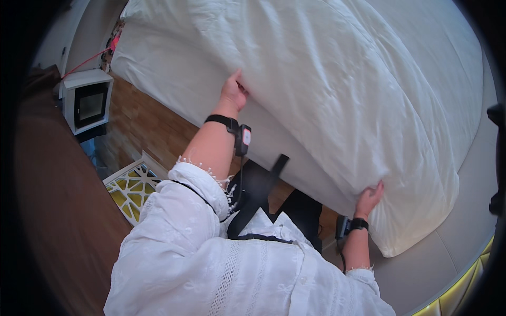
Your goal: The person folds a large white duvet on a round bed. They repeatedly lift, fold, and smooth the duvet into a compact rectangular shape by hand.
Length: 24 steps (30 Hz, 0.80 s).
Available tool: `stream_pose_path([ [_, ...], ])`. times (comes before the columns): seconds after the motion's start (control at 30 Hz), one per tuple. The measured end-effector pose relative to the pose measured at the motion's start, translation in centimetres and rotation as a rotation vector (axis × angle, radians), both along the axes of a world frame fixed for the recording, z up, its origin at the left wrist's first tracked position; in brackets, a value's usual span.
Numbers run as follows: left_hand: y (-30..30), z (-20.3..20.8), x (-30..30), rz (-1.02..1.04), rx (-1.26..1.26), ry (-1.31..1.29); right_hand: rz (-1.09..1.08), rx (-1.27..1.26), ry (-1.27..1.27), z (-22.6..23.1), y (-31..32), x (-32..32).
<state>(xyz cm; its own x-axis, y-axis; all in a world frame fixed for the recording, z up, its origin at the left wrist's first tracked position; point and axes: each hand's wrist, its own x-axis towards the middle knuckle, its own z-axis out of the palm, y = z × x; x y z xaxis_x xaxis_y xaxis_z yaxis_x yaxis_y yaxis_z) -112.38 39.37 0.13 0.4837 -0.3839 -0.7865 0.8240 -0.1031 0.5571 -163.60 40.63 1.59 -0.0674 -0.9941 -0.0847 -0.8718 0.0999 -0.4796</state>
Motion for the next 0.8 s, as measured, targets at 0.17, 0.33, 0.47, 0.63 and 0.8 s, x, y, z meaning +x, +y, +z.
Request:
stream_pose_path([
  [0.17, -3.7, 1.4, 6.9, -0.028, -0.073, -0.043, 0.434, 0.021, -0.127, 2.4, -5.7, 16.6],
  [0.33, -5.3, 0.3, 8.3, 0.049, -0.174, -0.033, 0.705, 0.121, -0.064, 3.2, -6.8, 22.3],
  [0.47, -7.4, 2.6, 12.7, 0.056, -0.239, -0.155, 0.658, 0.223, 0.059, 2.4, -8.5, 22.1],
  [0.63, -5.4, 5.1, 19.0, 0.060, -0.103, -0.409, 0.691, 0.274, 0.118, 2.1, -9.0, 21.4],
  [0.8, -5.2, 1.8, 18.2, -0.009, 0.155, -0.171, 0.638, 0.278, 0.180, 2.2, -8.5, 20.9],
])
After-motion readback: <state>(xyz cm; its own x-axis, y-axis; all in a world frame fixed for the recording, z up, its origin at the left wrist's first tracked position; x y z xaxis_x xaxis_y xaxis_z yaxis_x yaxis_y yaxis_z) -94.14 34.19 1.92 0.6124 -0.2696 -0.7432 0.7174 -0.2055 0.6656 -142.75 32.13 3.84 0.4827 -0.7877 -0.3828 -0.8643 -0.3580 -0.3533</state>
